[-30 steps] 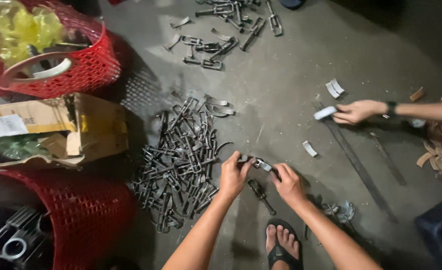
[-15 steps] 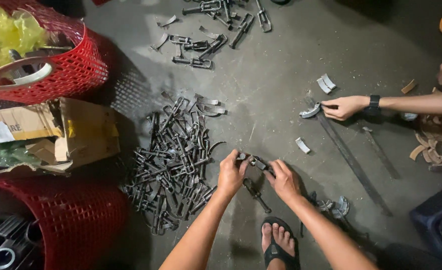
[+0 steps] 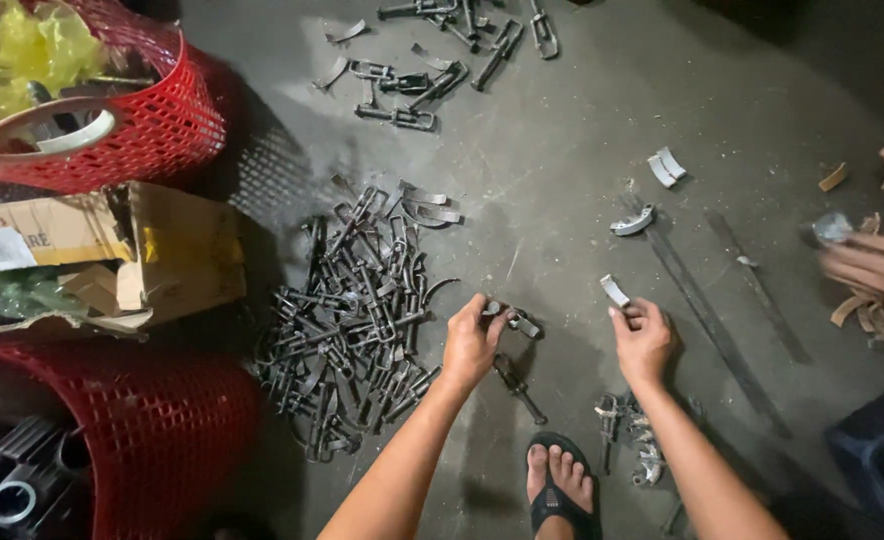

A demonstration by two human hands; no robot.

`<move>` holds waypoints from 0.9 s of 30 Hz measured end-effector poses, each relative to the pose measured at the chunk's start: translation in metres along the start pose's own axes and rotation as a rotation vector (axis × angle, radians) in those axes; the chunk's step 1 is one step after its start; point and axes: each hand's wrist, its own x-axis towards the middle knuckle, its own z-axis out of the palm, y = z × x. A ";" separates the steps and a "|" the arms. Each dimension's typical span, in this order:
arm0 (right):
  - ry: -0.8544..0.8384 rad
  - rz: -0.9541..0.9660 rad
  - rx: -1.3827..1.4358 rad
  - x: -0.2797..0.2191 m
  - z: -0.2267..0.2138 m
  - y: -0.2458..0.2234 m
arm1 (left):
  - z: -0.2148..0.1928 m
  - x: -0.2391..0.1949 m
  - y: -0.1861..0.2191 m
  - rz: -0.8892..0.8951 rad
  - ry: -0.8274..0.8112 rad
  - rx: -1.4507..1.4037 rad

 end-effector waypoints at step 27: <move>-0.852 1.215 1.135 -0.052 0.039 -0.042 | 0.004 0.003 -0.010 -0.040 -0.001 0.064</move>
